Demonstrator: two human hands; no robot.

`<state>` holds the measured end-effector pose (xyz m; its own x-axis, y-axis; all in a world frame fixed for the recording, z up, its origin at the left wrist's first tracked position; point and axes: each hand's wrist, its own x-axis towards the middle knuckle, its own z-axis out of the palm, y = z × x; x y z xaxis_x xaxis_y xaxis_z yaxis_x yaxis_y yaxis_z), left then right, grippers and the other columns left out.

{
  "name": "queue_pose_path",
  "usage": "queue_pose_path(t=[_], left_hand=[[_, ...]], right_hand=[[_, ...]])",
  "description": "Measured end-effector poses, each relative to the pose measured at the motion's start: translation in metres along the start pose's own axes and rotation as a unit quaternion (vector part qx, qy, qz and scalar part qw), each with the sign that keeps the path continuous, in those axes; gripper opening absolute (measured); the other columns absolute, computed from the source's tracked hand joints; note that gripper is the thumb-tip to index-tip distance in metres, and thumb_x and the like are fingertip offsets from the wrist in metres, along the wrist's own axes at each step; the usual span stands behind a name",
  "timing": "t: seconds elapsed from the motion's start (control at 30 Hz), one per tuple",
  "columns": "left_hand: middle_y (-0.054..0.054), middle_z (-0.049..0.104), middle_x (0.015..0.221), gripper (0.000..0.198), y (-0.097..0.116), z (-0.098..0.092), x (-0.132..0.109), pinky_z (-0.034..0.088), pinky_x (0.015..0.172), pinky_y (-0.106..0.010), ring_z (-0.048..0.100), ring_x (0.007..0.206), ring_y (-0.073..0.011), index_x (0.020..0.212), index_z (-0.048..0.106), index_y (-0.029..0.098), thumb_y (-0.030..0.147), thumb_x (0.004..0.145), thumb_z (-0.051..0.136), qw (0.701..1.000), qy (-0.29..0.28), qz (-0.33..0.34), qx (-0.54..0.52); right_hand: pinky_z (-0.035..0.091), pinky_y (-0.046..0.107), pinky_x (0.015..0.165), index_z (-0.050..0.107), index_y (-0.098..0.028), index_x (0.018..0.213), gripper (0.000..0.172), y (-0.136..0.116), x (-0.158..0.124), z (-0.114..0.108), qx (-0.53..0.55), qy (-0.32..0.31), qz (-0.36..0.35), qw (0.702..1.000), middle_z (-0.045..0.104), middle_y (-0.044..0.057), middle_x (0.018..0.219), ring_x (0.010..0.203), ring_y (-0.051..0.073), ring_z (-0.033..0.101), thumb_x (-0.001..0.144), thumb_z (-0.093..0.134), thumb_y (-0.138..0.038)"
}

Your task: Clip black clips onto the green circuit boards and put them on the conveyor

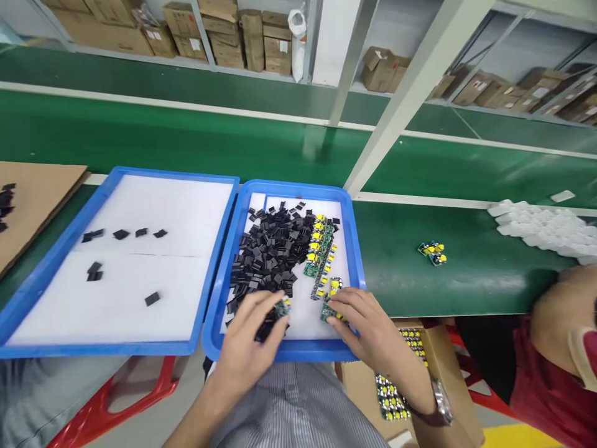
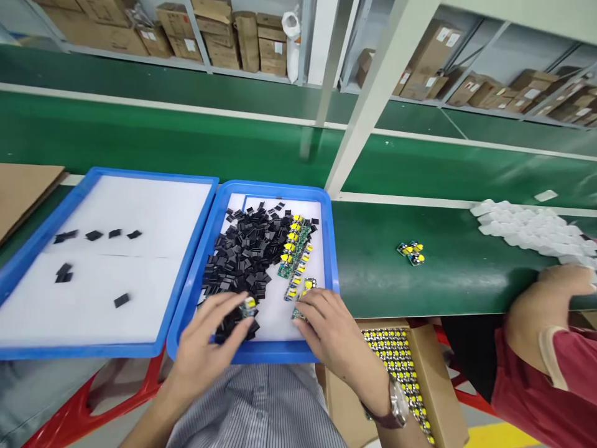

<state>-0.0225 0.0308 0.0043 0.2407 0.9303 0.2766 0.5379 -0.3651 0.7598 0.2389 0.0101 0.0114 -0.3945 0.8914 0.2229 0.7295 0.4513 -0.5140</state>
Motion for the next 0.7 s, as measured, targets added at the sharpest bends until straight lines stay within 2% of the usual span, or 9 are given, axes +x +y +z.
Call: queue_pose_path(t=[0.1, 0.2, 0.33, 0.5, 0.6, 0.7], left_hand=[[-0.006, 0.059, 0.126, 0.038, -0.010, -0.019, -0.009, 0.060, 0.095, -0.035, 0.067, 0.105, -0.0197, 0.131, 0.064, 0.028, 0.022, 0.094, 0.067, 0.988, 0.071, -0.109, -0.081], [-0.006, 0.057, 0.127, 0.036, -0.014, -0.023, -0.018, 0.061, 0.091, -0.033, 0.068, 0.100, -0.0174, 0.130, 0.064, 0.028, 0.024, 0.094, 0.068, 0.977, 0.086, -0.142, -0.130], [-0.006, 0.059, 0.127, 0.036, -0.013, -0.020, -0.029, 0.060, 0.091, -0.035, 0.068, 0.096, -0.0170, 0.129, 0.064, 0.029, 0.024, 0.093, 0.068, 0.982, 0.052, -0.140, -0.115], [-0.007, 0.059, 0.127, 0.039, -0.018, -0.020, -0.038, 0.059, 0.093, -0.037, 0.066, 0.100, -0.0184, 0.132, 0.063, 0.030, 0.022, 0.094, 0.067, 0.985, 0.043, -0.123, -0.117], [-0.007, 0.059, 0.128, 0.044, -0.023, -0.025, -0.038, 0.059, 0.093, -0.037, 0.066, 0.103, -0.0191, 0.137, 0.060, 0.032, 0.020, 0.096, 0.064, 0.984, 0.041, -0.103, -0.136], [-0.007, 0.057, 0.134, 0.038, -0.024, -0.028, -0.034, 0.055, 0.101, -0.038, 0.062, 0.119, -0.0214, 0.132, 0.065, 0.033, 0.015, 0.099, 0.057, 0.988, 0.025, -0.068, -0.136]], right_hand=[[0.050, 0.051, 0.097, 0.068, -0.018, 0.117, 0.020, -0.017, 0.019, 0.018, -0.044, -0.038, -0.041, 0.997, 0.072, 0.012, 0.114, 0.112, 0.031, 0.061, 0.102, 0.056, -0.022], [0.049, 0.050, 0.092, 0.069, -0.017, 0.114, 0.018, -0.030, 0.043, 0.040, -0.105, -0.060, -0.048, 0.992, 0.073, 0.013, 0.107, 0.105, 0.032, 0.061, 0.101, 0.056, -0.018], [0.048, 0.049, 0.085, 0.067, -0.014, 0.120, 0.025, -0.036, 0.065, 0.062, -0.173, -0.064, -0.025, 0.983, 0.071, 0.016, 0.103, 0.100, 0.034, 0.059, 0.098, 0.057, -0.012], [0.047, 0.048, 0.084, 0.066, -0.012, 0.124, 0.029, -0.036, 0.069, 0.067, -0.190, -0.061, -0.018, 0.980, 0.069, 0.016, 0.101, 0.095, 0.033, 0.058, 0.097, 0.057, -0.011], [0.048, 0.048, 0.081, 0.068, -0.015, 0.118, 0.023, -0.034, 0.065, 0.065, -0.148, -0.051, 0.002, 0.988, 0.070, 0.014, 0.098, 0.093, 0.032, 0.059, 0.098, 0.056, -0.014], [0.051, 0.046, 0.081, 0.069, -0.019, 0.111, 0.018, -0.035, 0.061, 0.061, -0.025, -0.017, 0.032, 0.999, 0.070, 0.009, 0.092, 0.089, 0.028, 0.062, 0.098, 0.057, -0.014]])
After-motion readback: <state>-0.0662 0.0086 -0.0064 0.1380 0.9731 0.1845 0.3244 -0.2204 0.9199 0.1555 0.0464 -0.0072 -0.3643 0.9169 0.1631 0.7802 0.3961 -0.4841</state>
